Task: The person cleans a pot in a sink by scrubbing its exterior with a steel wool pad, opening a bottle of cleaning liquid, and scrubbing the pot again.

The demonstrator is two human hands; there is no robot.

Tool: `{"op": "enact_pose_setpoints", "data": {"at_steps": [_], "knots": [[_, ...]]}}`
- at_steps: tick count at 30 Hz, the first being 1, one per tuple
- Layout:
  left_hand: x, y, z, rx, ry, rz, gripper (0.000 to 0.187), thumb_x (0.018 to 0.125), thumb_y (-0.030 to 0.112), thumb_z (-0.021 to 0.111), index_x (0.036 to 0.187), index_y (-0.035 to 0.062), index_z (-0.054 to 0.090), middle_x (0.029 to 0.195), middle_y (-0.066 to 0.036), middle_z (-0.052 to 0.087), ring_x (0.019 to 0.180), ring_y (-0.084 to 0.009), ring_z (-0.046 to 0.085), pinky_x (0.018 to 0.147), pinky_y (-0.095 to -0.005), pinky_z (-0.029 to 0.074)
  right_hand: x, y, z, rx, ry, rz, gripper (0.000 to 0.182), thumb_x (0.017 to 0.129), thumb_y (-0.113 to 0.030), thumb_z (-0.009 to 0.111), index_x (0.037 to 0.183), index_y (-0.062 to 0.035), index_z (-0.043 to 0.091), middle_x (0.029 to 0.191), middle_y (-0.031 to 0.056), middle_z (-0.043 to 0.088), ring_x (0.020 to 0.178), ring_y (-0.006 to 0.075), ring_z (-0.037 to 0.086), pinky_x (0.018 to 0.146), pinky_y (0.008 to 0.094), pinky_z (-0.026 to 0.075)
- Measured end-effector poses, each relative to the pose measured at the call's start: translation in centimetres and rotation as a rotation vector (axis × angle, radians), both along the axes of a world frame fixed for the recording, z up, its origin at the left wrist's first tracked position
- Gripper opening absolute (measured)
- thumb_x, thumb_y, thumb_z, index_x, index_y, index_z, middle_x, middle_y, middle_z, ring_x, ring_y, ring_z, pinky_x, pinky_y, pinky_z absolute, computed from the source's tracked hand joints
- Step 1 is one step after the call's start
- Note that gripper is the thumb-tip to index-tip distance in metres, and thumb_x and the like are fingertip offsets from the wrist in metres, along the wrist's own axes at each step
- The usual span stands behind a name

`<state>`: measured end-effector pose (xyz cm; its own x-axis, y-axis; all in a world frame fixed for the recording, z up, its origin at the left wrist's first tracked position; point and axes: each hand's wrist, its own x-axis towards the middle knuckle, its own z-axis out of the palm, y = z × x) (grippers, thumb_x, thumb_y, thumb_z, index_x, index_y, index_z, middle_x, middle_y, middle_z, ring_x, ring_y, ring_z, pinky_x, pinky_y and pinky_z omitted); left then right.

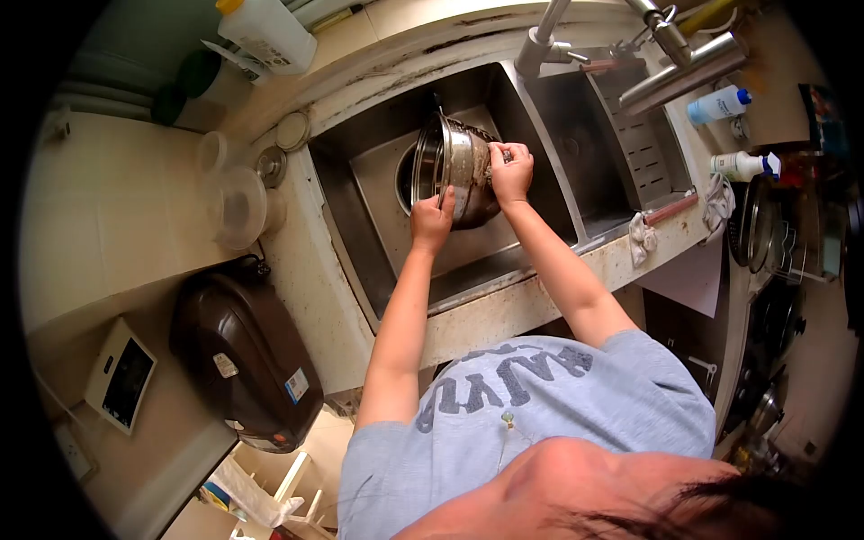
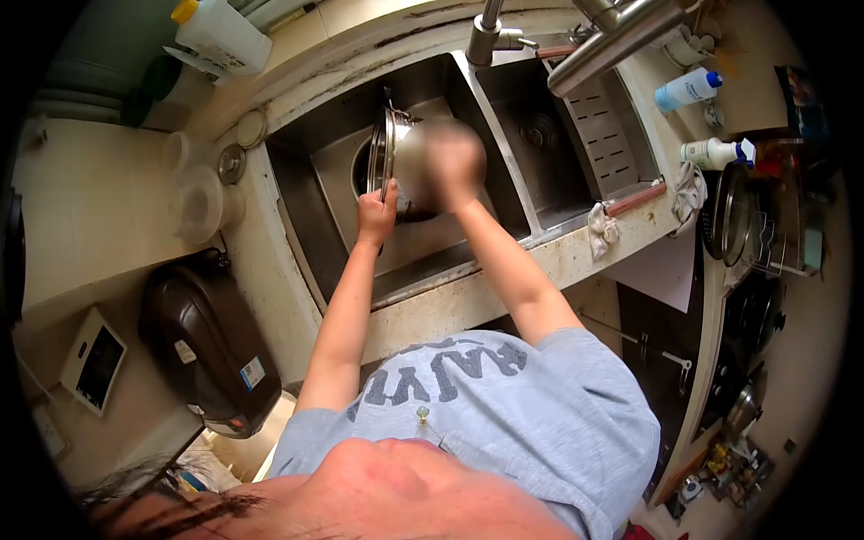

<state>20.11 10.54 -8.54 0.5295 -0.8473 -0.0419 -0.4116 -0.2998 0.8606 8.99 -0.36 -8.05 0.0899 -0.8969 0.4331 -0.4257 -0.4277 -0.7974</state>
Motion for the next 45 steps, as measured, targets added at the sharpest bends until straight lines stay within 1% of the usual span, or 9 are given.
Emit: {"op": "enact_pose_setpoints", "data": {"at_steps": [8,15,19,27,29,35,39,43,45], "knots": [[0.2,-0.1,-0.3,-0.013,-0.005,0.011,0.051,0.087,0.042,0.051,0.060,-0.0011,0.057,0.055,-0.024,0.048,0.051,-0.0401,0.050,0.046,-0.0415,0.038,1.3,-1.5,2.3,0.279,0.238,-0.058,0.020,0.078,-0.022,0.063,0.068,-0.0062,0.057,0.080,0.0113,0.058,0.080,0.0320,0.052,0.072,0.0407,0.041],[0.0,-0.2,-0.5,-0.064,-0.047,-0.006,0.051,0.086,0.042,0.052,0.060,-0.0016,0.057,0.054,-0.024,0.047,0.049,-0.0397,0.049,0.045,-0.0409,0.038,1.2,1.8,-0.2,0.001,0.198,-0.072,0.021,0.081,-0.024,0.060,0.072,-0.0073,0.051,0.078,0.0096,0.052,0.079,0.0314,0.048,0.072,0.0394,0.038],[0.0,-0.3,0.0,-0.023,0.029,-0.002,0.051,0.086,0.041,0.052,0.060,-0.0016,0.057,0.054,-0.024,0.048,0.049,-0.0394,0.049,0.046,-0.0411,0.039,2.6,-6.0,0.5,0.607,0.374,-0.014,0.026,0.082,-0.034,0.055,0.078,-0.0083,0.054,0.087,0.0102,0.056,0.090,0.0314,0.050,0.076,0.0424,0.039],[0.0,0.0,-0.5,-0.054,-0.005,-0.016,0.050,0.087,0.041,0.051,0.060,-0.0017,0.055,0.053,-0.023,0.046,0.048,-0.0398,0.048,0.045,-0.0418,0.037,2.3,-2.5,-2.3,-0.074,0.290,-0.041,0.012,0.080,-0.023,0.056,0.082,-0.0114,0.056,0.085,0.0114,0.055,0.083,0.0344,0.049,0.072,0.0441,0.039],[-0.5,0.3,-0.1,-0.048,0.044,-0.002,0.051,0.087,0.041,0.051,0.060,-0.0019,0.054,0.053,-0.023,0.045,0.048,-0.0397,0.047,0.045,-0.0417,0.036,2.5,-7.5,-1.6,0.569,0.377,0.148,0.016,0.080,-0.019,0.048,0.085,-0.0065,0.056,0.085,0.0207,0.055,0.082,0.0447,0.049,0.067,0.0531,0.040],[-0.1,0.1,-0.1,-0.050,-0.009,-0.021,0.050,0.087,0.040,0.051,0.058,-0.0010,0.054,0.052,-0.022,0.045,0.046,-0.0377,0.046,0.044,-0.0409,0.036,1.6,-0.3,-0.4,-0.112,0.371,0.020,0.015,0.081,-0.022,0.055,0.080,-0.0089,0.049,0.087,0.0085,0.050,0.084,0.0314,0.046,0.073,0.0419,0.037],[-0.2,0.1,0.0,-0.049,-0.020,-0.020,0.050,0.087,0.040,0.052,0.058,-0.0008,0.054,0.052,-0.023,0.046,0.047,-0.0380,0.048,0.044,-0.0407,0.037,3.6,-7.5,-1.0,0.439,0.595,0.096,0.017,0.084,-0.027,0.051,0.086,-0.0101,0.053,0.089,0.0090,0.054,0.086,0.0313,0.049,0.073,0.0444,0.040],[-0.1,0.0,-0.6,-0.092,-0.075,-0.006,0.050,0.086,0.040,0.053,0.057,-0.0010,0.053,0.052,-0.022,0.047,0.047,-0.0381,0.048,0.044,-0.0407,0.037,2.6,-0.3,-0.5,-0.074,0.409,-0.026,0.016,0.083,-0.025,0.052,0.085,-0.0088,0.051,0.087,0.0089,0.052,0.086,0.0288,0.047,0.074,0.0422,0.037],[-0.2,0.1,0.0,-0.075,-0.060,-0.016,0.050,0.086,0.040,0.053,0.056,-0.0008,0.052,0.052,-0.023,0.046,0.047,-0.0382,0.048,0.044,-0.0414,0.036,2.6,-0.3,0.4,0.022,0.347,0.051,0.017,0.084,-0.026,0.052,0.084,-0.0092,0.053,0.088,0.0093,0.054,0.087,0.0296,0.048,0.076,0.0422,0.038]]}}
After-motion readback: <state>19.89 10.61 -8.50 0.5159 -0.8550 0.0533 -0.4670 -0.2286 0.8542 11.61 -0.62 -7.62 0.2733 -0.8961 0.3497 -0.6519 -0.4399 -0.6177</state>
